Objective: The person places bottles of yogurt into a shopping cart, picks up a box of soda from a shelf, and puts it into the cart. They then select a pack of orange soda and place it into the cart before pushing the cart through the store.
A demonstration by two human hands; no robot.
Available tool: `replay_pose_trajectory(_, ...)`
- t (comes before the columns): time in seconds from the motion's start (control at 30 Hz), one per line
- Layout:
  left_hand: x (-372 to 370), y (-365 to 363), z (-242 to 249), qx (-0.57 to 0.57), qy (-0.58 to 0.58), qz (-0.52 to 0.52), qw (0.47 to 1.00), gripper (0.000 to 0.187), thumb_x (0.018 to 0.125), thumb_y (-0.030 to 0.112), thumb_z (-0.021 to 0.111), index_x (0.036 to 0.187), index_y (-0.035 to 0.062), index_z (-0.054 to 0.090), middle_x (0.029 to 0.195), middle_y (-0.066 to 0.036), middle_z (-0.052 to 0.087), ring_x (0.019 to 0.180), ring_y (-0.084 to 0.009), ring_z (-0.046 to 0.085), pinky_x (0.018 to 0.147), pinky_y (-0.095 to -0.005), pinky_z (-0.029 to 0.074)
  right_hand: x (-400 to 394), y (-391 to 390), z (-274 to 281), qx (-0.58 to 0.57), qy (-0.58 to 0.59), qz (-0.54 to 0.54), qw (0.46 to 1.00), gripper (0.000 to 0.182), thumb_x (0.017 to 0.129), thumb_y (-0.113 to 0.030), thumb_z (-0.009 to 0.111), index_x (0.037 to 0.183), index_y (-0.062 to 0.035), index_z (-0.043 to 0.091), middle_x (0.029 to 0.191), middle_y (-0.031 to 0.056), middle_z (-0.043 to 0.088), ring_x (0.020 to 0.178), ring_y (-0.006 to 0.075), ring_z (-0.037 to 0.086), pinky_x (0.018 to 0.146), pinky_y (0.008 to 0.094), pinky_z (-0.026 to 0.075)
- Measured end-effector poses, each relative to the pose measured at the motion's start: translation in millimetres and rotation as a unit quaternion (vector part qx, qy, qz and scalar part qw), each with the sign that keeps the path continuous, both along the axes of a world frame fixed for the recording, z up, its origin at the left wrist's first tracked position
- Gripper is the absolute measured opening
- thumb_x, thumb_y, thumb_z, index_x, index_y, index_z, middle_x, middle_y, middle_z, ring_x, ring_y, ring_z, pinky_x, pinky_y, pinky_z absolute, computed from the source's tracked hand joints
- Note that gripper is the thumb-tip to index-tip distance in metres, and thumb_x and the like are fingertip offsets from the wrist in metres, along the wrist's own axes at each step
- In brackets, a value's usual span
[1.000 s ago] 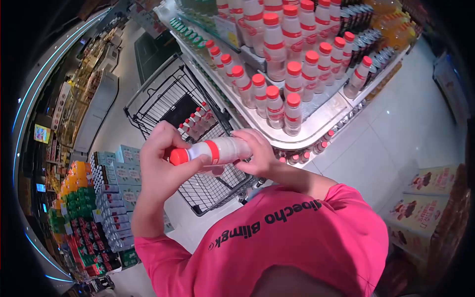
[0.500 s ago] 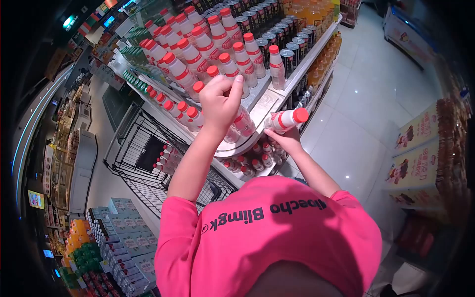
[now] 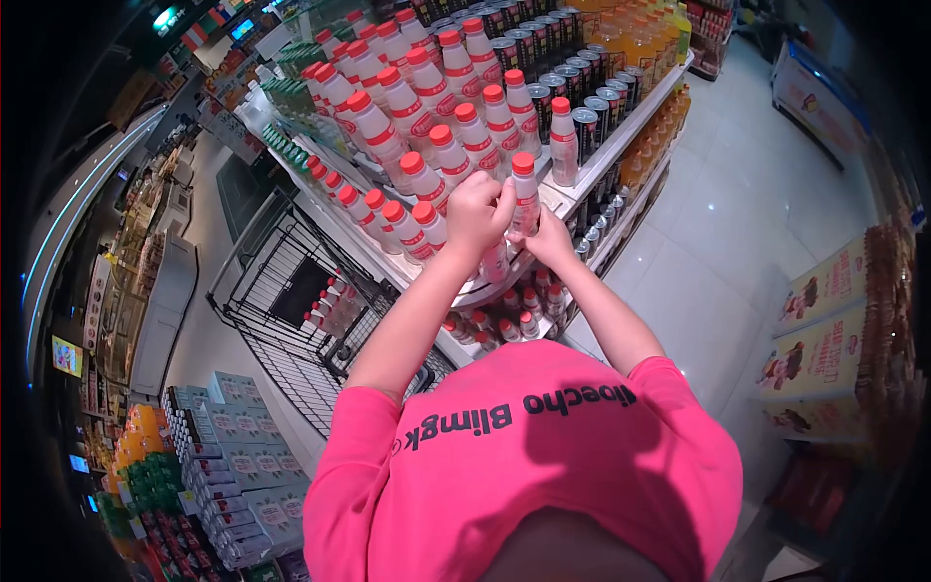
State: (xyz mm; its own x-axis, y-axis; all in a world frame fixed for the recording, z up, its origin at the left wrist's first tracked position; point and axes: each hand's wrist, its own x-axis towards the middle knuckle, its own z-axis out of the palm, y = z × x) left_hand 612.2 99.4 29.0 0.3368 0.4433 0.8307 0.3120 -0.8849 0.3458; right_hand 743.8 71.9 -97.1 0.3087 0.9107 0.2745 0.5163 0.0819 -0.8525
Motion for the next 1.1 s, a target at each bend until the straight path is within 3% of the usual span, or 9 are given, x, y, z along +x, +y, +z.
replay_pose_trajectory(0.03,-0.6,3.2,-3.0,0.017,0.001,-0.004,1.000,0.026,0.079,0.009,0.064,0.058,-0.0016,0.054,0.055,-0.010,0.045,0.048,-0.0238,0.047,0.045,-0.0346,0.036,-1.0,0.2,3.5,-0.033,0.008,0.014,0.999,0.062,0.064,-0.027,0.079,0.113,-0.0028,0.049,0.101,0.0167,0.062,0.099,0.0337,0.059,0.083,0.0391,0.047)
replay_pose_trajectory(0.2,-15.1,8.7,-8.7,0.113,0.081,0.039,0.990,0.016,0.073,0.012,0.066,0.066,0.0020,0.055,0.068,-0.010,0.046,0.062,-0.0262,0.050,0.054,-0.0366,0.041,-4.3,7.3,-11.7,0.040,-0.039,0.039,0.998,0.071,0.066,-0.025,0.079,0.120,-0.0006,0.041,0.111,0.0193,0.057,0.104,0.0345,0.056,0.086,0.0390,0.046)
replay_pose_trajectory(0.23,-19.4,6.4,-10.3,0.092,0.129,0.046,0.986,0.017,0.068,0.014,0.067,0.072,0.0031,0.055,0.077,-0.011,0.046,0.073,-0.0282,0.050,0.063,-0.0384,0.043,-4.5,7.2,-15.8,0.046,-0.036,0.038,0.998,0.072,0.066,-0.025,0.079,0.121,0.0002,0.040,0.112,0.0204,0.055,0.105,0.0353,0.055,0.087,0.0392,0.045)
replay_pose_trajectory(0.37,-29.4,-3.8,-0.4,0.085,0.229,0.046,0.969,0.023,0.064,0.015,0.068,0.075,0.0020,0.054,0.085,-0.012,0.047,0.083,-0.0295,0.049,0.070,-0.0395,0.045,-6.3,-1.7,-31.8,0.085,-0.071,0.015,0.994,0.069,0.072,-0.024,0.073,0.126,0.0037,0.038,0.117,0.0229,0.052,0.108,0.0376,0.052,0.091,0.0409,0.043)
replay_pose_trajectory(0.43,-36.7,-0.4,10.2,0.063,0.312,-0.003,0.948,0.025,0.061,0.015,0.070,0.076,0.0019,0.054,0.087,-0.013,0.048,0.083,-0.0295,0.049,0.070,-0.0393,0.045,-13.8,-4.2,-37.5,0.145,-0.133,-0.037,0.980,0.064,0.076,-0.024,0.068,0.127,0.0048,0.041,0.116,0.0218,0.053,0.107,0.0367,0.052,0.092,0.0411,0.042)
replay_pose_trajectory(0.5,-42.5,-0.5,21.0,0.026,0.391,-0.037,0.919,0.032,0.055,0.012,0.073,0.080,0.0015,0.055,0.087,-0.013,0.048,0.085,-0.0303,0.049,0.072,-0.0392,0.045,-20.1,-5.4,-37.7,0.122,-0.117,-0.050,0.984,0.062,0.076,-0.024,0.068,0.125,0.0048,0.044,0.113,0.0209,0.055,0.106,0.0363,0.053,0.091,0.0406,0.042)
replay_pose_trajectory(0.6,-44.2,-1.5,31.1,0.039,0.460,-0.040,0.886,0.030,0.056,0.007,0.070,0.082,0.0019,0.058,0.089,-0.012,0.048,0.088,-0.0295,0.049,0.074,-0.0381,0.046,-24.7,-8.1,-33.9,0.097,-0.105,-0.064,0.988,0.057,0.075,-0.023,0.069,0.121,0.0045,0.048,0.110,0.0196,0.057,0.104,0.0356,0.054,0.090,0.0402,0.043)
replay_pose_trajectory(0.9,-36.9,8.2,21.3,0.109,0.434,-0.016,0.894,0.013,0.070,0.012,0.058,0.081,0.0048,0.061,0.091,-0.009,0.049,0.094,-0.0248,0.050,0.080,-0.0393,0.045,-23.3,-10.4,-42.9,0.129,-0.138,-0.077,0.979,0.053,0.075,-0.021,0.070,0.119,0.0032,0.052,0.112,0.0188,0.058,0.104,0.0344,0.053,0.091,0.0397,0.043)
replay_pose_trajectory(1.1,-45.2,2.8,13.1,0.178,0.406,0.003,0.896,0.015,0.068,0.013,0.058,0.081,0.0048,0.059,0.101,-0.011,0.051,0.108,-0.0263,0.049,0.099,-0.0437,0.036,-22.7,-12.9,-43.1,0.109,-0.177,-0.053,0.977,0.063,0.072,-0.018,0.069,0.126,0.0062,0.045,0.115,0.0198,0.055,0.107,0.0351,0.051,0.094,0.0396,0.041)
